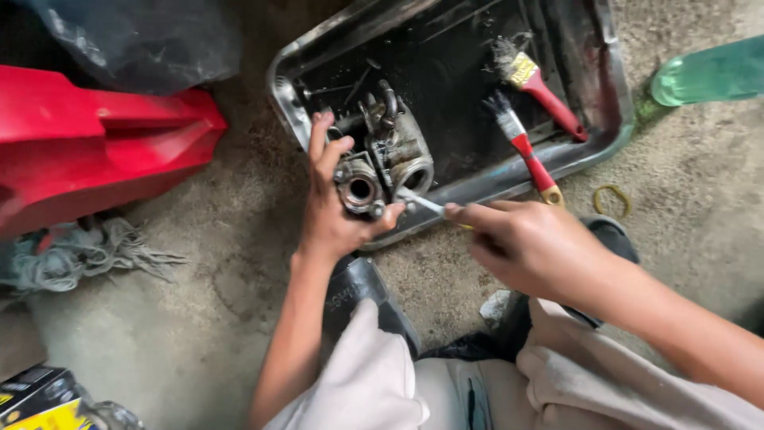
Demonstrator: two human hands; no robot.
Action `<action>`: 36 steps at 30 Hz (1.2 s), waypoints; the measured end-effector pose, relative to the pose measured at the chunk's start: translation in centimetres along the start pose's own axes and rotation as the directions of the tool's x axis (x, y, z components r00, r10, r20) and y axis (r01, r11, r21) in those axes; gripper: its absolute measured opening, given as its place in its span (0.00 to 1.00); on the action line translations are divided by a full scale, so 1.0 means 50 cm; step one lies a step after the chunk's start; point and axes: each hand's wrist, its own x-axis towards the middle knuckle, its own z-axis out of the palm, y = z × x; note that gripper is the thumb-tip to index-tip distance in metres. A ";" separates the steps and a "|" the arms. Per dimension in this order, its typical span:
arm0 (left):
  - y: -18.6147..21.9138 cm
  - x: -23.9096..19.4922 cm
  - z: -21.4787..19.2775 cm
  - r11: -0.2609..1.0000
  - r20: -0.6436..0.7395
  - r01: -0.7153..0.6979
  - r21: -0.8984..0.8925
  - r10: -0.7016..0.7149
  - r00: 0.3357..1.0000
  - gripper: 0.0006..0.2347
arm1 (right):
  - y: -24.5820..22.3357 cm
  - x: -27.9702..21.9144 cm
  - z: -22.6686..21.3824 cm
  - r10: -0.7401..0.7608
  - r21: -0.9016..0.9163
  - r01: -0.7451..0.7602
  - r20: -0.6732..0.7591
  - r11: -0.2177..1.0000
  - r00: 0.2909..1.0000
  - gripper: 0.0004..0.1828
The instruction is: The person scrubs a metal engine cylinder head with a toothbrush and a paintbrush over a metal tray containing dark liquid. They rotate the part to clean different sides and crevices, occasionally dipping the brushes into the liquid.
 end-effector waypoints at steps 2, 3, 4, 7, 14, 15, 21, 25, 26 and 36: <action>0.007 0.006 -0.025 0.997 0.045 0.029 -0.065 -0.026 0.999 0.42 | 0.005 0.021 -0.018 0.119 0.018 -0.122 0.122 0.992 0.985 0.24; 0.008 0.011 -0.038 0.991 0.094 0.061 -0.115 -0.051 0.994 0.42 | 0.008 0.034 -0.027 0.221 0.032 -0.236 0.243 0.971 0.944 0.26; 0.004 0.016 -0.039 0.992 0.104 0.071 -0.107 -0.060 0.993 0.42 | -0.001 0.031 -0.042 0.218 0.044 -0.236 0.251 0.971 0.943 0.26; -0.010 0.032 -0.047 0.992 0.128 0.035 -0.124 -0.019 0.992 0.43 | -0.011 0.042 -0.061 0.370 -0.111 -0.353 0.310 0.929 0.876 0.26; 0.016 0.069 -0.047 0.988 0.239 0.113 -0.110 -0.084 0.967 0.43 | -0.003 0.025 -0.079 0.195 -0.242 -0.130 0.269 0.962 0.943 0.26; 0.022 0.072 -0.039 0.990 0.246 0.123 -0.073 -0.102 0.964 0.43 | 0.000 0.017 -0.088 0.108 -0.296 -0.065 0.133 0.953 0.985 0.23; 0.036 0.102 0.023 0.980 0.228 0.102 0.169 -0.139 0.964 0.47 | -0.011 -0.021 -0.039 0.077 -0.536 -0.046 0.036 0.843 0.996 0.25; 0.077 0.143 0.055 0.946 0.161 0.109 0.305 -0.164 0.973 0.46 | -0.001 -0.020 -0.005 0.105 -0.633 -0.122 -0.064 0.764 0.992 0.32; 0.079 0.154 0.055 0.927 0.231 0.137 0.349 -0.227 0.946 0.46 | -0.004 -0.019 -0.007 0.080 -0.607 -0.115 -0.084 0.786 0.993 0.28; 0.045 0.198 0.008 0.989 0.264 0.050 0.142 -0.086 0.961 0.42 | 0.027 0.070 0.006 0.022 -0.678 -0.100 -0.122 0.729 0.992 0.27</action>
